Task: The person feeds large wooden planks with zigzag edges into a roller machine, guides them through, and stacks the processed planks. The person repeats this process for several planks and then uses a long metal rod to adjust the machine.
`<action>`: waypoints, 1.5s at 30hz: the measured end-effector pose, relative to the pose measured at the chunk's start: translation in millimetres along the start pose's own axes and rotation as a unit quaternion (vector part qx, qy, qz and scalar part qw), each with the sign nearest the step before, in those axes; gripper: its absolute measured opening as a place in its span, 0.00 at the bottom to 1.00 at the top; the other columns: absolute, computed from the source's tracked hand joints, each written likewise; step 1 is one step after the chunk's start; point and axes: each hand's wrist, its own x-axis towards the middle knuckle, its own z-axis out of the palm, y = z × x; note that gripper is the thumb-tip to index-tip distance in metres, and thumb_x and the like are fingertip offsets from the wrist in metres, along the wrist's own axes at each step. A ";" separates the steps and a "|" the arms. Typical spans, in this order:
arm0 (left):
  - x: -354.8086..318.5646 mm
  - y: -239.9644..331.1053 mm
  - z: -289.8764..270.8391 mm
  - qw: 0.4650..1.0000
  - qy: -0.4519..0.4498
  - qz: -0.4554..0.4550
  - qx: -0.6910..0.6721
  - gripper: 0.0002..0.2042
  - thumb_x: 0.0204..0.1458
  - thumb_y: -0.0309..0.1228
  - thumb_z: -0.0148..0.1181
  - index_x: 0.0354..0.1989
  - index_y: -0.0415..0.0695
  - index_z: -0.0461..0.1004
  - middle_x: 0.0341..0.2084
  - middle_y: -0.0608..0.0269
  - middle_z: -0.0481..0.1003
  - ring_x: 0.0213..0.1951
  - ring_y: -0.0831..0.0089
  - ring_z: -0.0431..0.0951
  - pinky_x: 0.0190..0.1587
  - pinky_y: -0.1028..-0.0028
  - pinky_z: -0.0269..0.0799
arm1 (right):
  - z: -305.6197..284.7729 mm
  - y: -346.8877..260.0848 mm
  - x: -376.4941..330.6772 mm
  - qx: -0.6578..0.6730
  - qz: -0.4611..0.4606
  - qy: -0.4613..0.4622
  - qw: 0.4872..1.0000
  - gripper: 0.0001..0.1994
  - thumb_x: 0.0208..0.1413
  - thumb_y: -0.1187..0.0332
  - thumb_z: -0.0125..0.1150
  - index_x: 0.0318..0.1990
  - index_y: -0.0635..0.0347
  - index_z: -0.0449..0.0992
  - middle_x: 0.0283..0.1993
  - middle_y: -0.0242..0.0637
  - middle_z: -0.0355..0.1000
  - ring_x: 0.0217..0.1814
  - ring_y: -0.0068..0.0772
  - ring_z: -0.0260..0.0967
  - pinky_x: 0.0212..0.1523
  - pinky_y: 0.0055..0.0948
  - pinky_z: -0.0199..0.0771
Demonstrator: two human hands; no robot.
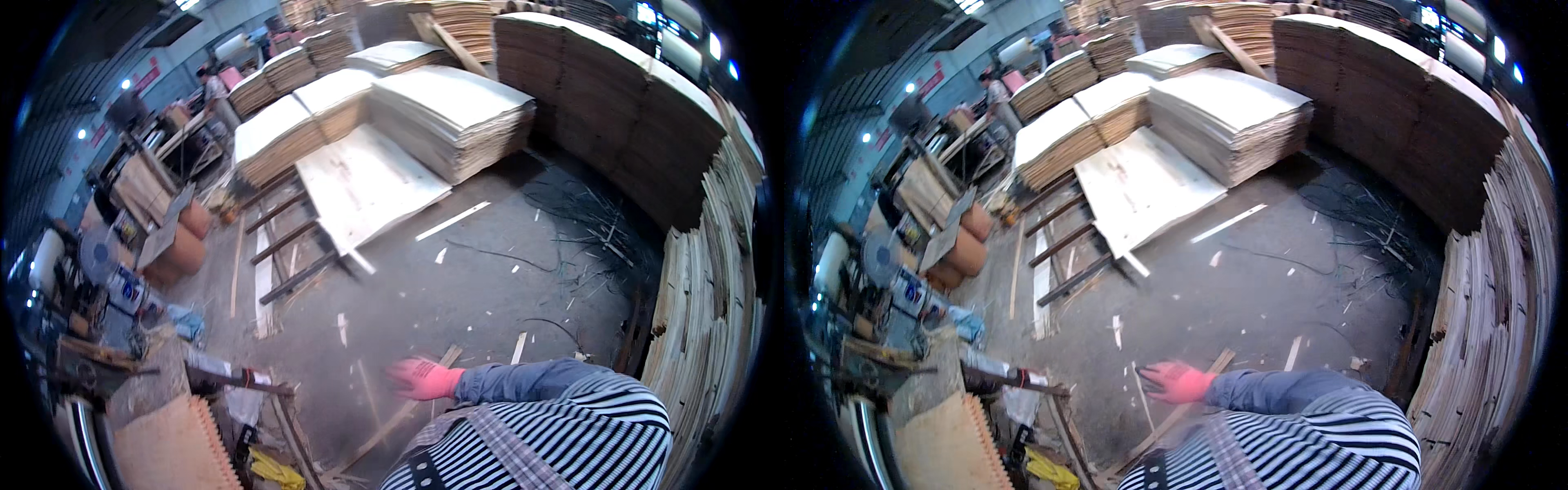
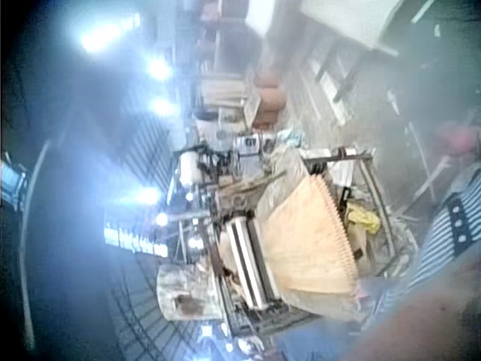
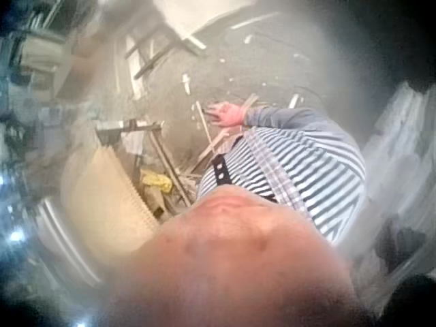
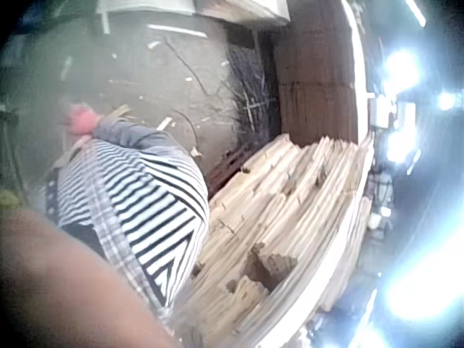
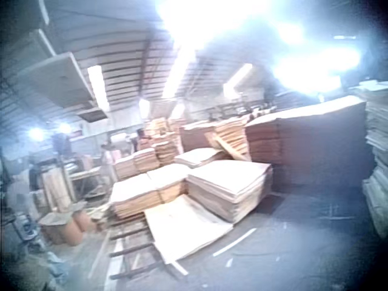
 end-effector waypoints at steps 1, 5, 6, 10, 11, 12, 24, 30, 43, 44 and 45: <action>-6.2 27.9 15.7 0.999 -0.045 0.008 0.003 0.26 0.45 0.38 0.50 0.51 0.38 0.57 0.45 0.49 0.65 0.45 0.61 0.66 0.46 0.69 0.62 | -34.8 12.2 -4.9 -0.006 0.015 0.028 0.999 0.26 0.47 0.55 0.49 0.51 0.63 0.59 0.51 0.47 0.59 0.53 0.44 0.56 0.54 0.36 0.52; -0.7 119.9 68.8 0.986 -0.167 0.022 0.012 0.27 0.44 0.39 0.51 0.51 0.37 0.57 0.45 0.48 0.64 0.46 0.60 0.65 0.47 0.69 0.61 | -122.2 64.8 -39.6 -0.052 0.035 0.128 0.990 0.26 0.48 0.56 0.48 0.50 0.66 0.58 0.48 0.49 0.61 0.50 0.43 0.58 0.51 0.35 0.55; 8.0 140.2 80.1 0.982 -0.184 0.024 0.013 0.27 0.44 0.39 0.51 0.51 0.37 0.57 0.46 0.48 0.64 0.46 0.60 0.65 0.47 0.69 0.61 | -136.5 80.4 -48.7 -0.061 0.049 0.132 0.988 0.26 0.47 0.56 0.48 0.50 0.66 0.59 0.48 0.48 0.61 0.50 0.43 0.58 0.51 0.35 0.55; 70.9 240.4 142.9 0.975 -0.219 0.044 -0.002 0.28 0.43 0.40 0.52 0.51 0.36 0.57 0.46 0.47 0.63 0.48 0.59 0.64 0.48 0.69 0.60 | -203.9 158.2 -97.3 -0.052 0.169 0.180 0.968 0.26 0.47 0.56 0.49 0.50 0.63 0.59 0.49 0.47 0.60 0.51 0.43 0.57 0.52 0.35 0.54; 91.6 270.7 159.7 0.976 -0.214 0.044 -0.008 0.28 0.43 0.40 0.52 0.51 0.36 0.56 0.47 0.47 0.63 0.48 0.59 0.64 0.49 0.69 0.60 | -221.2 184.2 -111.3 -0.061 0.205 0.193 0.957 0.26 0.47 0.56 0.49 0.50 0.63 0.60 0.49 0.46 0.60 0.51 0.43 0.57 0.53 0.34 0.54; 115.3 308.6 179.3 0.976 -0.210 0.048 -0.013 0.29 0.43 0.41 0.53 0.51 0.36 0.56 0.47 0.46 0.63 0.48 0.58 0.63 0.49 0.69 0.59 | -240.2 211.7 -132.1 -0.070 0.249 0.214 0.942 0.26 0.46 0.55 0.50 0.50 0.63 0.60 0.50 0.46 0.60 0.52 0.43 0.56 0.53 0.33 0.53; 26.0 879.6 470.5 0.806 -0.477 0.346 -0.052 0.31 0.41 0.44 0.54 0.50 0.34 0.57 0.43 0.46 0.66 0.45 0.57 0.67 0.47 0.68 0.62 | -311.4 344.7 -328.6 -0.001 0.676 0.424 0.602 0.31 0.43 0.51 0.54 0.52 0.60 0.59 0.53 0.44 0.59 0.54 0.42 0.55 0.54 0.32 0.54; -214.8 1080.8 463.0 0.647 -0.525 0.553 -0.005 0.29 0.43 0.46 0.50 0.53 0.41 0.57 0.44 0.49 0.66 0.45 0.57 0.67 0.47 0.68 0.62 | -394.2 454.3 -401.7 -0.014 0.737 0.441 0.513 0.33 0.42 0.51 0.55 0.54 0.59 0.57 0.55 0.44 0.56 0.57 0.41 0.52 0.56 0.31 0.52; -152.9 1225.3 660.8 0.660 -0.473 0.518 0.267 0.36 0.39 0.52 0.49 0.56 0.47 0.52 0.51 0.49 0.58 0.52 0.57 0.60 0.53 0.66 0.56 | -824.8 732.1 -453.7 -0.246 0.526 0.481 0.657 0.35 0.39 0.52 0.58 0.54 0.59 0.56 0.55 0.45 0.55 0.57 0.42 0.51 0.57 0.33 0.48; -152.3 1252.2 669.1 0.674 -0.447 0.518 0.280 0.35 0.39 0.52 0.50 0.56 0.48 0.52 0.50 0.48 0.59 0.51 0.56 0.61 0.52 0.65 0.56 | -852.0 750.4 -463.7 -0.257 0.528 0.471 0.659 0.36 0.38 0.52 0.59 0.54 0.59 0.55 0.55 0.45 0.54 0.57 0.43 0.50 0.57 0.34 0.47; -158.9 1289.9 682.5 0.693 -0.418 0.517 0.278 0.35 0.39 0.52 0.50 0.56 0.48 0.52 0.50 0.48 0.59 0.51 0.56 0.61 0.52 0.64 0.56 | -878.0 768.6 -468.1 -0.264 0.515 0.485 0.656 0.37 0.36 0.53 0.60 0.55 0.61 0.54 0.55 0.45 0.54 0.57 0.44 0.50 0.57 0.35 0.46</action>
